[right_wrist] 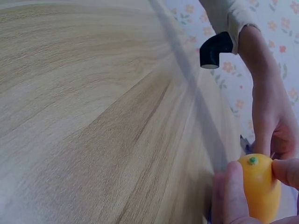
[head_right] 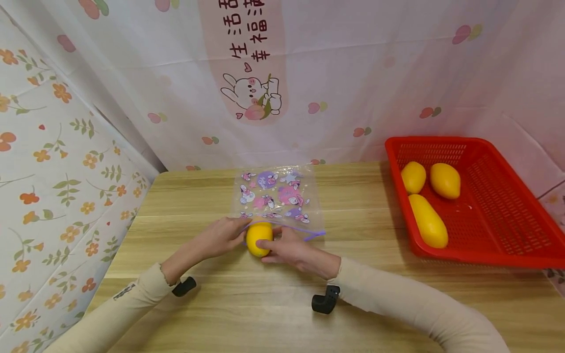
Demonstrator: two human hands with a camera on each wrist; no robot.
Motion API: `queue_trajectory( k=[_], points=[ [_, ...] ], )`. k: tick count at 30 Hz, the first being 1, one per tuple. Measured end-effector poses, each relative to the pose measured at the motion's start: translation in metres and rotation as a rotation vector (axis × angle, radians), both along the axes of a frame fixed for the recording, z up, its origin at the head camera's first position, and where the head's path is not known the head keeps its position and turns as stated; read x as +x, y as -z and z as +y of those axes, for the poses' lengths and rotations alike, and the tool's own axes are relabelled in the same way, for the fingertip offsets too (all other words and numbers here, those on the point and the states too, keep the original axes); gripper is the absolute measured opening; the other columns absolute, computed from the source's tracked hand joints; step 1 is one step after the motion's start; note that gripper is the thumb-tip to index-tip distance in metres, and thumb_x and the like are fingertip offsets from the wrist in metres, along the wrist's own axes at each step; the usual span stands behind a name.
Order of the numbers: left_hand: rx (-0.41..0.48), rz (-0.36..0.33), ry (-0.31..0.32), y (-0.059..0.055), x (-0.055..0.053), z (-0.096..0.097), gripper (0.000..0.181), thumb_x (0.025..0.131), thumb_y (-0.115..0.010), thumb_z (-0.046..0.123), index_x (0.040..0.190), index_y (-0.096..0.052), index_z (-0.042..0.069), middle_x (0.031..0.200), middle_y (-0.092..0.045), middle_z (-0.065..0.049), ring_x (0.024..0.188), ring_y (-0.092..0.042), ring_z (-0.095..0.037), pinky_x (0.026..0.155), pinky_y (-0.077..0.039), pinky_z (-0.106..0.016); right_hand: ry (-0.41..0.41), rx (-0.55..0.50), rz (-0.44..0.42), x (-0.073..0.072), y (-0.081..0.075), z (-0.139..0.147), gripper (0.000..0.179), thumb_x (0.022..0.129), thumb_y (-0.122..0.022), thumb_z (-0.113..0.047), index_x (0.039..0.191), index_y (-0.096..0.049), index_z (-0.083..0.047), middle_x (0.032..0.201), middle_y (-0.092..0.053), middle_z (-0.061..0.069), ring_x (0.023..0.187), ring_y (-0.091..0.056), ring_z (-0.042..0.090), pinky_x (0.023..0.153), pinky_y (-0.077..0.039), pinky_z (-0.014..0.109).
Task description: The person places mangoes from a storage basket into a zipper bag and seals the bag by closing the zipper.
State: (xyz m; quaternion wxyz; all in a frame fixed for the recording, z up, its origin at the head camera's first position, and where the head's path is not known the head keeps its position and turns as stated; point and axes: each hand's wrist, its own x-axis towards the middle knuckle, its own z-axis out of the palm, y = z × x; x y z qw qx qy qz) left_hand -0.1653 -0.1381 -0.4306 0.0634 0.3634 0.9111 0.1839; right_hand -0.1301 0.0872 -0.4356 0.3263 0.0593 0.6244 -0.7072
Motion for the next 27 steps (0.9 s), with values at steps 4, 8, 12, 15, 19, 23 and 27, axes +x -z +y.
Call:
queue_trajectory(
  k=[4,8,12,15,19,23,27],
  points=[
    [0.002,0.019,0.007,0.0,0.0,0.0,0.032,0.1,-0.062,0.01,0.128,-0.062,-0.004,0.113,-0.07,-0.014,0.072,-0.058,-0.015,0.073,-0.058,-0.033,0.015,0.002,-0.003,0.0,0.001,-0.002,0.064,0.098,-0.068,-0.007,0.144,-0.028,0.013,0.117,-0.06,0.029,0.097,-0.07,0.034,0.081,-0.059,0.038],
    [0.018,0.022,0.01,-0.001,-0.001,-0.001,0.031,0.099,-0.062,0.009,0.127,-0.062,-0.005,0.111,-0.07,-0.015,0.059,-0.051,-0.011,0.059,-0.052,-0.026,0.044,-0.018,0.003,-0.002,0.002,-0.004,0.062,0.099,-0.067,-0.006,0.144,-0.029,0.013,0.119,-0.059,0.03,0.099,-0.069,0.035,0.082,-0.059,0.038],
    [0.022,0.03,0.008,-0.001,-0.001,-0.001,0.038,0.099,-0.062,0.009,0.133,-0.059,-0.008,0.125,-0.067,-0.02,0.058,-0.049,-0.009,0.062,-0.051,-0.023,0.07,-0.044,0.008,-0.004,0.005,-0.006,0.06,0.1,-0.065,-0.006,0.145,-0.029,0.011,0.121,-0.059,0.029,0.099,-0.069,0.034,0.083,-0.058,0.038],
    [0.024,0.036,0.008,-0.001,0.0,-0.001,0.04,0.1,-0.061,0.009,0.135,-0.058,-0.009,0.129,-0.064,-0.022,0.062,-0.051,-0.01,0.067,-0.054,-0.025,0.09,-0.053,0.011,-0.005,0.006,-0.007,0.06,0.101,-0.064,-0.006,0.146,-0.029,0.011,0.122,-0.059,0.03,0.1,-0.069,0.034,0.083,-0.058,0.038],
    [0.038,0.026,0.006,-0.003,0.001,-0.002,0.04,0.1,-0.061,0.008,0.136,-0.057,-0.009,0.129,-0.064,-0.023,0.058,-0.048,-0.008,0.065,-0.052,-0.023,0.124,-0.051,0.012,-0.007,0.009,-0.009,0.058,0.101,-0.064,-0.007,0.145,-0.032,0.01,0.123,-0.056,0.03,0.098,-0.069,0.033,0.083,-0.059,0.038],
    [0.052,0.011,0.003,-0.004,0.002,-0.002,0.041,0.1,-0.06,0.007,0.137,-0.056,-0.01,0.117,-0.068,-0.022,0.051,-0.039,-0.005,0.054,-0.045,-0.021,0.134,-0.043,0.029,-0.01,0.011,-0.009,0.052,0.101,-0.064,-0.007,0.142,-0.038,0.01,0.124,-0.053,0.029,0.094,-0.068,0.031,0.083,-0.059,0.038],
    [0.056,0.021,0.008,-0.005,0.003,-0.002,0.042,0.099,-0.061,0.006,0.137,-0.055,-0.011,0.113,-0.069,-0.023,0.048,-0.035,-0.004,0.048,-0.041,-0.02,0.151,-0.032,0.029,-0.013,0.011,-0.009,0.051,0.101,-0.065,-0.007,0.142,-0.04,0.009,0.125,-0.051,0.027,0.092,-0.068,0.03,0.082,-0.059,0.037]
  ],
)
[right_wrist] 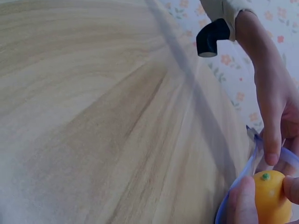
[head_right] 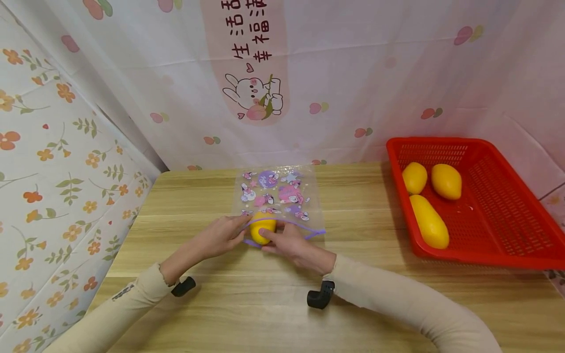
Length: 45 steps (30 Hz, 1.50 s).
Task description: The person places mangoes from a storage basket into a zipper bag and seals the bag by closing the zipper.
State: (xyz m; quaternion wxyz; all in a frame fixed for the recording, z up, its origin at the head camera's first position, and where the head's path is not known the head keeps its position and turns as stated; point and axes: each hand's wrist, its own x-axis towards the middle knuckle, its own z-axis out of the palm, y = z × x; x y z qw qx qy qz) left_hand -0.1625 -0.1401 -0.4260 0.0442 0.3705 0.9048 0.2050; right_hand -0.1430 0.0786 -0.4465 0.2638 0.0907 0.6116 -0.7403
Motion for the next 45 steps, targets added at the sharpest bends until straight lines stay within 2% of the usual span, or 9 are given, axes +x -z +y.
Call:
queue_trajectory(
  k=[8,17,25,31,33,36,40,45],
  points=[
    [-0.01,0.034,0.007,-0.001,0.001,0.0,0.043,0.098,-0.062,0.006,0.138,-0.054,-0.011,0.106,-0.069,-0.019,0.053,-0.04,-0.007,0.054,-0.044,-0.023,0.032,-0.013,0.011,-0.004,0.001,-0.001,0.048,0.101,-0.063,-0.005,0.138,-0.039,0.013,0.124,-0.054,0.03,0.089,-0.068,0.029,0.081,-0.059,0.037],
    [-0.027,0.05,0.011,-0.002,0.003,-0.001,0.045,0.098,-0.062,0.007,0.139,-0.054,-0.01,0.126,-0.065,-0.025,0.062,-0.048,-0.011,0.064,-0.048,-0.026,0.038,-0.057,-0.003,-0.004,0.001,0.001,0.045,0.101,-0.062,-0.003,0.136,-0.041,0.014,0.125,-0.052,0.03,0.096,-0.067,0.03,0.084,-0.058,0.036],
    [-0.012,0.065,0.012,0.002,0.002,-0.003,0.044,0.097,-0.064,0.006,0.139,-0.055,-0.008,0.128,-0.064,-0.024,0.067,-0.053,-0.015,0.068,-0.051,-0.029,0.024,-0.086,0.019,0.002,-0.001,0.003,0.047,0.097,-0.061,0.009,0.137,-0.039,0.019,0.125,-0.052,0.034,0.103,-0.065,0.033,0.09,-0.055,0.037],
    [-0.013,0.072,0.017,0.003,0.002,-0.003,0.044,0.097,-0.064,0.006,0.137,-0.056,-0.008,0.131,-0.063,-0.024,0.087,-0.064,-0.02,0.08,-0.057,-0.035,0.023,-0.06,0.035,0.002,0.001,0.004,0.044,0.097,-0.062,0.008,0.135,-0.042,0.02,0.12,-0.056,0.032,0.101,-0.066,0.032,0.089,-0.056,0.037],
    [-0.014,0.071,0.015,0.003,0.002,-0.003,0.043,0.097,-0.064,0.006,0.137,-0.057,-0.008,0.131,-0.063,-0.023,0.087,-0.064,-0.02,0.08,-0.057,-0.035,0.021,-0.055,0.04,0.002,0.001,0.004,0.043,0.097,-0.062,0.008,0.133,-0.043,0.02,0.118,-0.058,0.031,0.099,-0.067,0.031,0.088,-0.056,0.037],
    [-0.012,0.07,0.013,0.004,0.002,-0.004,0.043,0.097,-0.065,0.006,0.137,-0.058,-0.007,0.131,-0.063,-0.023,0.081,-0.062,-0.017,0.077,-0.056,-0.032,-0.005,-0.064,0.058,0.004,0.001,0.006,0.043,0.097,-0.062,0.007,0.133,-0.044,0.021,0.119,-0.058,0.032,0.1,-0.067,0.031,0.089,-0.056,0.037],
    [0.001,0.06,0.014,0.004,0.002,-0.005,0.043,0.097,-0.065,0.007,0.137,-0.057,-0.007,0.132,-0.062,-0.023,0.068,-0.056,-0.015,0.076,-0.056,-0.031,-0.086,-0.097,0.069,0.01,0.0,0.013,0.046,0.1,-0.057,0.006,0.137,-0.037,0.024,0.126,-0.054,0.035,0.107,-0.065,0.033,0.094,-0.053,0.038],
    [0.011,0.059,0.009,0.004,0.003,-0.007,0.046,0.095,-0.069,0.009,0.137,-0.057,-0.005,0.133,-0.061,-0.024,0.076,-0.063,-0.02,0.089,-0.056,-0.042,-0.176,-0.131,0.046,0.019,-0.008,0.024,0.053,0.102,-0.054,0.003,0.141,-0.026,0.025,0.132,-0.047,0.038,0.112,-0.064,0.033,0.098,-0.05,0.039]
  ],
)
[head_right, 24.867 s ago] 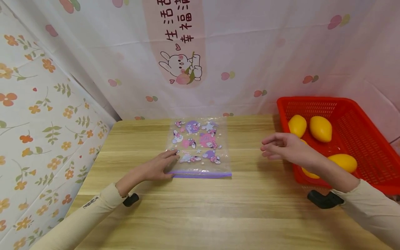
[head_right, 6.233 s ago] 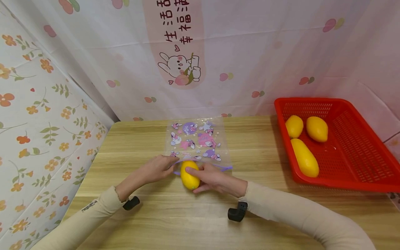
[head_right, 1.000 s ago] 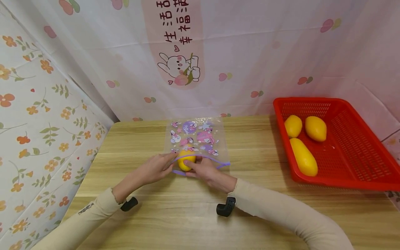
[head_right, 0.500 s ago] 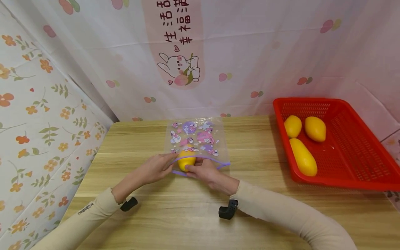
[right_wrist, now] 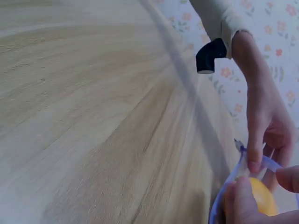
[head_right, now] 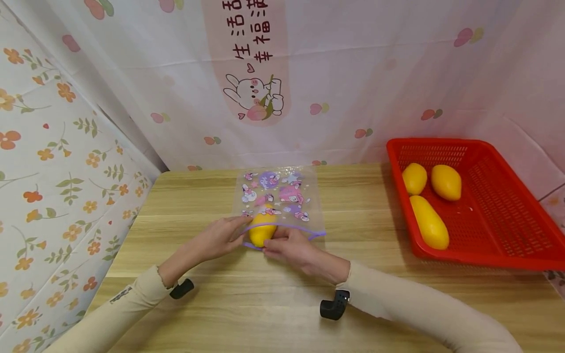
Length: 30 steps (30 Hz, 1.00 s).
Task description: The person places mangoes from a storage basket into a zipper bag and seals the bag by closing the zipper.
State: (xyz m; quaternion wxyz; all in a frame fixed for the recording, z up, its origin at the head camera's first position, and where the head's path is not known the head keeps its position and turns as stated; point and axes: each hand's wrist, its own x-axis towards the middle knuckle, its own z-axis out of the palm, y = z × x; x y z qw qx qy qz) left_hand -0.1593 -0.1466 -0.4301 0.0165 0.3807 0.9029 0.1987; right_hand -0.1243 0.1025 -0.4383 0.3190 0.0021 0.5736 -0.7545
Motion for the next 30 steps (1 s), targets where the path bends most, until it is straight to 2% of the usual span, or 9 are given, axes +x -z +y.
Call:
queue_trajectory(
  k=[2,5,8,11,13,15,18,24,30],
  points=[
    [0.003,-0.002,-0.003,0.0,0.0,0.0,0.047,0.094,-0.07,0.009,0.137,-0.057,-0.004,0.133,-0.061,-0.023,0.073,-0.062,-0.017,0.09,-0.056,-0.043,-0.023,-0.003,-0.013,0.003,-0.003,0.004,0.053,0.102,-0.055,0.003,0.141,-0.025,0.024,0.131,-0.046,0.037,0.111,-0.064,0.033,0.099,-0.05,0.04],
    [0.009,-0.008,-0.002,0.001,0.0,-0.001,0.048,0.093,-0.071,0.009,0.137,-0.057,-0.003,0.133,-0.061,-0.024,0.057,-0.047,-0.009,0.08,-0.057,-0.035,-0.059,-0.003,-0.033,0.007,-0.007,0.01,0.053,0.102,-0.054,0.004,0.141,-0.025,0.023,0.126,-0.047,0.036,0.113,-0.063,0.036,0.1,-0.049,0.042],
    [0.012,-0.002,-0.001,0.001,0.001,-0.001,0.049,0.092,-0.072,0.01,0.137,-0.056,-0.002,0.134,-0.061,-0.024,0.05,-0.036,-0.004,0.07,-0.052,-0.03,-0.114,0.012,-0.036,0.008,-0.011,0.017,0.045,0.102,-0.054,0.004,0.136,-0.032,0.021,0.12,-0.051,0.031,0.112,-0.063,0.038,0.1,-0.049,0.044],
    [0.018,0.019,0.008,0.002,0.002,-0.002,0.05,0.091,-0.073,0.008,0.137,-0.056,-0.002,0.135,-0.059,-0.025,0.049,-0.04,-0.007,0.069,-0.053,-0.032,-0.188,0.036,-0.023,0.008,-0.014,0.024,0.04,0.103,-0.056,-0.001,0.132,-0.038,0.02,0.119,-0.054,0.031,0.111,-0.064,0.037,0.1,-0.048,0.045],
    [0.021,0.041,0.016,0.003,0.002,-0.003,0.051,0.09,-0.073,0.007,0.138,-0.056,-0.002,0.137,-0.058,-0.025,0.06,-0.056,-0.013,0.078,-0.057,-0.038,-0.236,0.057,-0.016,0.006,-0.016,0.03,0.039,0.103,-0.057,-0.004,0.131,-0.042,0.019,0.12,-0.055,0.03,0.109,-0.064,0.036,0.1,-0.049,0.045],
    [0.023,0.058,0.024,0.004,0.002,-0.004,0.053,0.089,-0.074,0.006,0.138,-0.055,-0.002,0.138,-0.057,-0.025,0.081,-0.067,-0.024,0.086,-0.057,-0.044,-0.273,0.076,-0.002,0.005,-0.018,0.035,0.043,0.103,-0.059,-0.007,0.132,-0.042,0.02,0.121,-0.054,0.031,0.109,-0.064,0.036,0.1,-0.048,0.047],
    [0.016,0.071,0.028,0.005,0.002,-0.005,0.056,0.088,-0.075,0.006,0.139,-0.054,-0.003,0.139,-0.055,-0.025,0.112,-0.064,-0.038,0.095,-0.053,-0.05,-0.305,0.11,0.017,0.002,-0.023,0.042,0.046,0.103,-0.061,-0.01,0.134,-0.042,0.019,0.122,-0.054,0.032,0.108,-0.064,0.037,0.1,-0.048,0.048],
    [-0.016,0.066,0.031,0.007,0.002,-0.005,0.057,0.09,-0.075,0.008,0.141,-0.053,-0.004,0.141,-0.054,-0.026,0.119,-0.06,-0.039,0.097,-0.051,-0.05,-0.393,0.195,0.071,-0.001,-0.036,0.059,0.047,0.102,-0.063,-0.013,0.133,-0.044,0.018,0.118,-0.057,0.029,0.106,-0.062,0.036,0.099,-0.05,0.047],
    [-0.024,0.046,0.028,0.006,0.003,-0.006,0.057,0.091,-0.073,0.009,0.142,-0.051,-0.005,0.143,-0.051,-0.028,0.128,-0.053,-0.042,0.099,-0.049,-0.051,-0.456,0.232,0.073,-0.005,-0.045,0.074,0.045,0.101,-0.063,-0.012,0.132,-0.047,0.017,0.119,-0.057,0.028,0.111,-0.061,0.043,0.099,-0.049,0.05]
  ],
)
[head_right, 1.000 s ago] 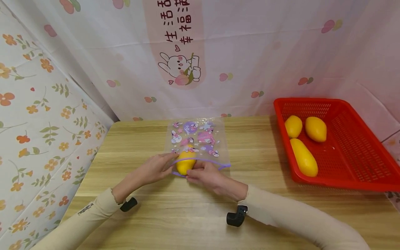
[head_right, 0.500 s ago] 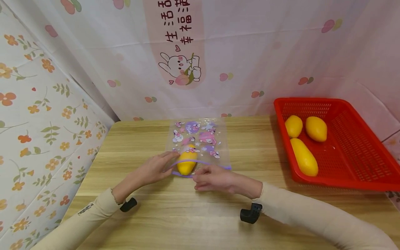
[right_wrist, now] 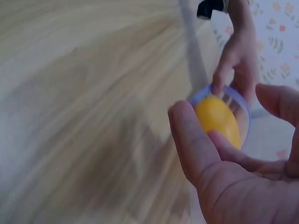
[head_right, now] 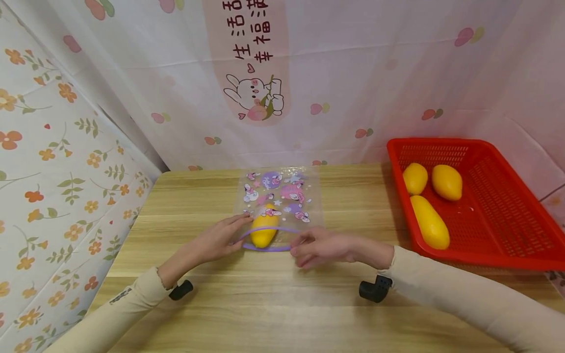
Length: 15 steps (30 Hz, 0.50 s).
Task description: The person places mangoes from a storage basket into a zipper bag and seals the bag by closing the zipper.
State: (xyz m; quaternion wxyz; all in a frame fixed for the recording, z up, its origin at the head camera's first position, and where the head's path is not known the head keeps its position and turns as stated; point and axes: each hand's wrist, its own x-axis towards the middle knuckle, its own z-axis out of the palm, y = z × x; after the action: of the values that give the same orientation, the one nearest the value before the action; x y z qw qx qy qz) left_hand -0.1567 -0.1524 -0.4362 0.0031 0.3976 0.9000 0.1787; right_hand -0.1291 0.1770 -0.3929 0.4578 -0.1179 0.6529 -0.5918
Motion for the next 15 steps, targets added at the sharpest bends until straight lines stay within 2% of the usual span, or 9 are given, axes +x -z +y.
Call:
queue_trajectory(
  k=[8,12,15],
  points=[
    [-0.027,-0.026,0.002,-0.002,0.0,0.001,0.056,0.092,-0.073,0.01,0.141,-0.051,-0.005,0.145,-0.049,-0.027,0.131,-0.05,-0.042,0.105,-0.044,-0.052,-0.11,0.063,0.088,-0.008,-0.005,0.022,0.038,0.103,-0.06,-0.012,0.131,-0.053,0.013,0.121,-0.06,0.026,0.112,-0.061,0.044,0.097,-0.05,0.054],
    [-0.031,-0.032,0.003,-0.002,0.0,0.002,0.056,0.092,-0.072,0.01,0.141,-0.051,-0.005,0.145,-0.05,-0.026,0.132,-0.049,-0.041,0.105,-0.043,-0.053,-0.172,0.141,0.22,-0.01,-0.007,0.029,0.035,0.103,-0.06,-0.012,0.131,-0.056,0.009,0.113,-0.065,0.021,0.105,-0.064,0.042,0.091,-0.054,0.055],
    [-0.038,-0.039,0.007,-0.002,0.0,0.002,0.056,0.092,-0.071,0.01,0.142,-0.05,-0.005,0.145,-0.05,-0.026,0.133,-0.049,-0.04,0.105,-0.043,-0.052,-0.23,0.189,0.381,-0.01,-0.01,0.033,0.033,0.102,-0.063,-0.013,0.128,-0.059,0.007,0.105,-0.068,0.016,0.099,-0.065,0.037,0.087,-0.056,0.048]
  ],
)
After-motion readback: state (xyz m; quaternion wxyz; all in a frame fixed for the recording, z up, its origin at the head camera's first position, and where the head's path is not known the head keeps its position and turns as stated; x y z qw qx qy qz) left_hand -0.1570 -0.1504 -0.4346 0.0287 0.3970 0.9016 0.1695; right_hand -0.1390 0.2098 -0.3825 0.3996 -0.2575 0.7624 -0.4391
